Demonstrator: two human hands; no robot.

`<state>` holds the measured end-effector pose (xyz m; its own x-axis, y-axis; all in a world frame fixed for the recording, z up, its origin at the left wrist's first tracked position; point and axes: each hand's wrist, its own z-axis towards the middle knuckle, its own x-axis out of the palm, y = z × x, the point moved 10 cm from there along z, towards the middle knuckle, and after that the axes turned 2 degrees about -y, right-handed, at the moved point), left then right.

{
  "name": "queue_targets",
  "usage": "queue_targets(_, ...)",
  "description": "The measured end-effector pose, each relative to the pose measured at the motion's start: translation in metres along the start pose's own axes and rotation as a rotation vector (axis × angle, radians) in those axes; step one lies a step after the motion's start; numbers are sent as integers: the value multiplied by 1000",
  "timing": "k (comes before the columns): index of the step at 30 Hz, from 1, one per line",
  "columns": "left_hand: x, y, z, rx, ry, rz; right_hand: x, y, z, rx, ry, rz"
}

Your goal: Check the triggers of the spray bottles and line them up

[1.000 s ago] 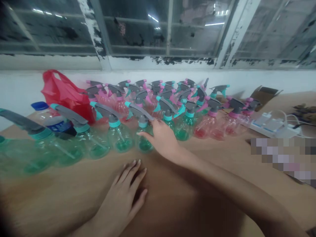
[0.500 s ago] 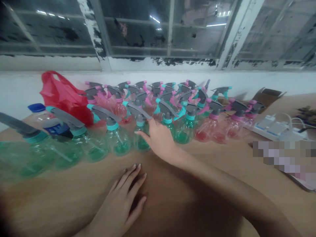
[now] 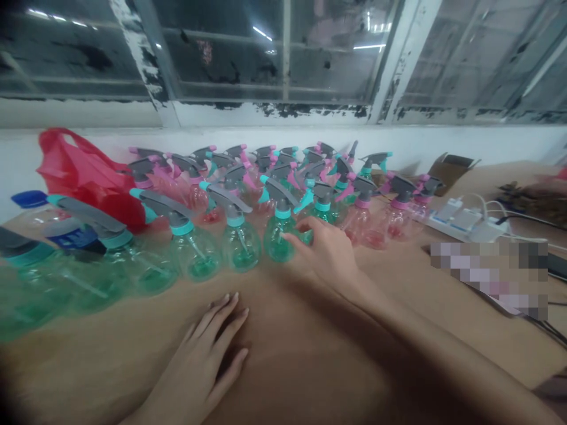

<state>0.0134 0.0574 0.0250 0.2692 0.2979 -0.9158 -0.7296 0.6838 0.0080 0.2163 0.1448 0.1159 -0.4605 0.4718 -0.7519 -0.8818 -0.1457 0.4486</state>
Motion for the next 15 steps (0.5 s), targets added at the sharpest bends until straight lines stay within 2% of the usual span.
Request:
queue_targets(10, 0, 4, 0, -13, 16, -39, 38, 1, 11, 34, 72, -47)
queue_targets(15, 0, 5, 3, -33, 43, -40, 46, -2, 14, 20, 94, -46)
